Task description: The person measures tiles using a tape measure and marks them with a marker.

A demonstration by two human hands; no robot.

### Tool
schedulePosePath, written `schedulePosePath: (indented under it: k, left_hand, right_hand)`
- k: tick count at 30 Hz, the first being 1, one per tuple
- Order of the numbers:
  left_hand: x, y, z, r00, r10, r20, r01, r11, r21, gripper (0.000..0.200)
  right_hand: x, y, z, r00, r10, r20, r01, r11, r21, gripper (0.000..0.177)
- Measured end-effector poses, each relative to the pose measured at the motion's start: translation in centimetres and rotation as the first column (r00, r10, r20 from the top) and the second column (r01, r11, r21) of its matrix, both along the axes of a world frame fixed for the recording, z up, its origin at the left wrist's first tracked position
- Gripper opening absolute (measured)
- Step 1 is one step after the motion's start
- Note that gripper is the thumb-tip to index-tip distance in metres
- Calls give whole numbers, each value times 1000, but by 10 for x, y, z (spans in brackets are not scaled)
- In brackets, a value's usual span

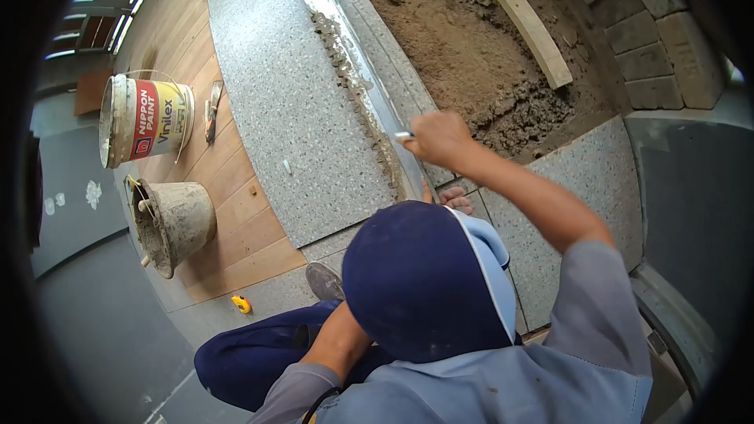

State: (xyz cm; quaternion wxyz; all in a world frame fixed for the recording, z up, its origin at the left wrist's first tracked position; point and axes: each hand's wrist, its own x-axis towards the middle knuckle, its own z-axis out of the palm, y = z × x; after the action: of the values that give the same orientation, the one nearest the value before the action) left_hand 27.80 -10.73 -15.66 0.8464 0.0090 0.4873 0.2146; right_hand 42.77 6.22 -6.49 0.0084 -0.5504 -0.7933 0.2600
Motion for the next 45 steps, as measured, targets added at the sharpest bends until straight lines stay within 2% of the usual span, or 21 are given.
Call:
schedulePosePath:
  k: [3,5,6,7,9,10,11,12,14,16,19,22,26,30,33,36,39,42,45]
  left_hand:
    - [-13,11,8,985,-167,-43,170,984,56,51]
    - [-26,24,20,934,-345,-89,354,927,124,46]
    - [-34,35,28,879,-461,-125,477,860,182,44]
    - [-41,49,40,799,-577,-168,601,761,246,41]
    - [-55,88,70,607,-743,-282,785,506,358,37]
    - [-59,112,88,529,-782,-329,836,414,360,35]
    - [-61,137,108,468,-801,-373,871,345,351,32]
    - [-55,164,139,486,-813,-319,871,482,98,31]
    - [-57,189,130,618,-537,-575,756,607,246,32]
    - [-53,212,96,641,-120,-758,610,678,409,35]
    - [-38,242,66,415,115,-903,720,566,403,52]
    - [-22,256,41,333,154,-930,751,553,361,61]
    - [-4,254,22,282,270,-921,794,473,382,48]
    - [13,252,16,232,325,-917,737,556,384,32]
    - [23,243,23,242,311,-919,699,601,387,25]
    - [29,231,26,283,335,-899,668,604,435,24]
    - [33,221,30,255,318,-913,696,595,401,23]
    - [38,216,29,224,395,-891,715,554,426,26]
    - [42,213,33,214,330,-919,715,588,378,24]
  right_hand:
    - [7,-46,7,948,-315,-41,302,933,-196,58]
    - [2,-67,-4,918,-388,-84,367,910,-194,60]
    - [0,-75,-8,900,-423,-106,398,897,-193,60]
    - [-4,-80,-6,907,-407,-108,385,906,-177,53]
    - [-10,-94,-17,910,-402,-101,385,910,-153,50]
    - [-13,-100,-25,911,-401,-93,387,911,-142,49]
    - [-16,-105,-29,898,-424,-112,410,903,-128,37]
    - [-17,-108,-37,899,-411,-148,402,911,-86,33]
    - [-17,-113,-53,903,-372,-216,382,924,4,26]
    - [-17,-119,-59,892,-370,-261,401,913,74,21]
    - [-12,-121,-57,882,-377,-283,432,886,166,18]
    - [-3,-125,-56,876,-393,-279,458,858,232,16]
    - [9,-136,-65,881,-394,-263,460,845,274,15]
    - [20,-150,-59,885,-393,-250,453,851,268,17]
    - [25,-159,-59,883,-390,-262,453,854,256,17]
    - [28,-171,-59,884,-381,-270,445,864,236,18]
    - [26,-180,-61,875,-396,-278,459,860,220,18]
    - [27,-186,-65,867,-414,-279,475,856,206,19]
    - [30,-188,-66,858,-429,-281,487,853,187,18]
